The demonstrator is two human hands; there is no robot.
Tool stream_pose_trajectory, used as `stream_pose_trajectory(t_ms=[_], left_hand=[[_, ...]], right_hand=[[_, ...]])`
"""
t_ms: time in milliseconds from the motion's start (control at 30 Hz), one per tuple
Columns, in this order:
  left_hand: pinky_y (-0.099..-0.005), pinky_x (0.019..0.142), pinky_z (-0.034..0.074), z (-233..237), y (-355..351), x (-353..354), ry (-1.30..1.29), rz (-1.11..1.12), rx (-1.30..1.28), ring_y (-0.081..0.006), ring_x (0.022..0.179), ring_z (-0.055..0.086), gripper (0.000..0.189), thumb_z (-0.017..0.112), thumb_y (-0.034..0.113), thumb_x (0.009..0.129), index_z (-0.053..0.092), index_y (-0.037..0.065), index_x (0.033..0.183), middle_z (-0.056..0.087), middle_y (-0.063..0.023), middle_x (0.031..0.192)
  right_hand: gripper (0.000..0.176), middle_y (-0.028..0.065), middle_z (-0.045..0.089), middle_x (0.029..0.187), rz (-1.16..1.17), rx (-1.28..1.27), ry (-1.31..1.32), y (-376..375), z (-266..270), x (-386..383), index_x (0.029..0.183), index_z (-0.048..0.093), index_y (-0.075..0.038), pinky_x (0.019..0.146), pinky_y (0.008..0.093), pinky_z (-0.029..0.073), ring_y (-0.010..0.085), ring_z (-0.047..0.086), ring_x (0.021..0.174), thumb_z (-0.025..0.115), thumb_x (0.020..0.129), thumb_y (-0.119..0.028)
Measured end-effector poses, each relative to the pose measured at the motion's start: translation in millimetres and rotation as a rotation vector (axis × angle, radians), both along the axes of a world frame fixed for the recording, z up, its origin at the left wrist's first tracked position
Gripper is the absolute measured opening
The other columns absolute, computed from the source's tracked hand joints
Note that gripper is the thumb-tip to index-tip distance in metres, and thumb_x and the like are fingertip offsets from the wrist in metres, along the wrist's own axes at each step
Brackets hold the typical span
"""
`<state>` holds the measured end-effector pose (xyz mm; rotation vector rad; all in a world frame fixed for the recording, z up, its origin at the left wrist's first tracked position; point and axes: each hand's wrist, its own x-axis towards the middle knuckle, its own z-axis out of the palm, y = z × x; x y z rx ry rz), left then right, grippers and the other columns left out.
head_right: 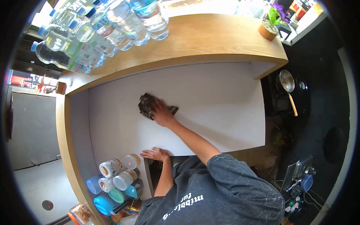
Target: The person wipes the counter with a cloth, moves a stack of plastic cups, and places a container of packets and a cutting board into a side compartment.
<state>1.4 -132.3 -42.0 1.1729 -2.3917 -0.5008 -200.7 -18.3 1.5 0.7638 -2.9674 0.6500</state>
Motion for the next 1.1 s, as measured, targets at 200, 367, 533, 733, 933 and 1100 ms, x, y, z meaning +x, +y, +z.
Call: stream_pose_trajectory(t_ms=[200,367,533,733,933,1100], left_hand=[[-0.0505,0.125,0.005,9.4,5.5,-2.8,0.013,-0.019,0.015,-0.0448,0.151,0.006,0.072,0.042,0.023,0.094,0.019,-0.010,0.154,0.012,-0.0301,0.162],[-0.0512,0.124,0.009,13.1,6.0,-3.9,0.008,-0.016,0.011,-0.0450,0.151,0.009,0.073,0.041,0.024,0.093,0.019,-0.010,0.154,0.015,-0.0291,0.162],[-0.0508,0.124,0.007,12.6,5.4,-2.1,0.001,-0.018,0.009,-0.0443,0.151,0.008,0.073,0.041,0.023,0.093,0.018,-0.009,0.154,0.015,-0.0284,0.162],[-0.0505,0.125,0.005,8.1,3.5,-1.6,-0.005,-0.019,-0.006,-0.0444,0.152,0.006,0.072,0.042,0.026,0.095,0.019,-0.007,0.155,0.013,-0.0271,0.163],[-0.0518,0.125,0.006,-7.3,-3.0,2.0,0.004,-0.033,-0.064,-0.0447,0.152,0.006,0.070,0.037,0.030,0.099,0.019,-0.007,0.155,0.012,-0.0265,0.163],[-0.0493,0.125,0.008,-7.3,-3.0,1.1,-0.040,0.002,-0.050,-0.0434,0.152,0.007,0.069,0.042,0.025,0.097,0.021,-0.010,0.153,0.015,-0.0278,0.162]], right_hand=[[0.052,0.0120,0.038,0.157,0.004,0.052,0.013,-75.8,-6.8,-58.5,0.139,0.059,-0.021,0.123,0.0534,0.011,0.0373,0.016,0.151,0.056,0.094,-0.048],[0.048,0.0125,0.042,0.155,-0.172,0.004,0.133,-67.2,-23.2,-135.8,0.133,0.064,-0.022,0.121,0.0541,0.016,0.0351,0.024,0.148,0.058,0.093,-0.047],[0.043,0.0146,0.044,0.152,-0.282,-0.002,0.179,-4.8,-14.1,-147.2,0.128,0.067,-0.018,0.118,0.0572,0.023,0.0354,0.028,0.146,0.061,0.092,-0.041],[0.043,0.0241,0.043,0.149,-0.492,0.032,0.256,121.8,-9.2,-96.8,0.124,0.064,-0.006,0.115,0.0601,0.028,0.0408,0.034,0.142,0.060,0.093,-0.035],[0.049,0.0308,0.043,0.144,-0.800,0.299,0.277,307.3,-17.7,-45.6,0.128,0.056,0.004,0.113,0.0597,0.030,0.0468,0.038,0.137,0.057,0.094,-0.031],[0.052,0.0412,0.038,0.142,-0.852,0.457,0.336,424.6,-32.2,-29.1,0.126,0.053,0.012,0.113,0.0585,0.030,0.0557,0.034,0.134,0.057,0.093,-0.029]])
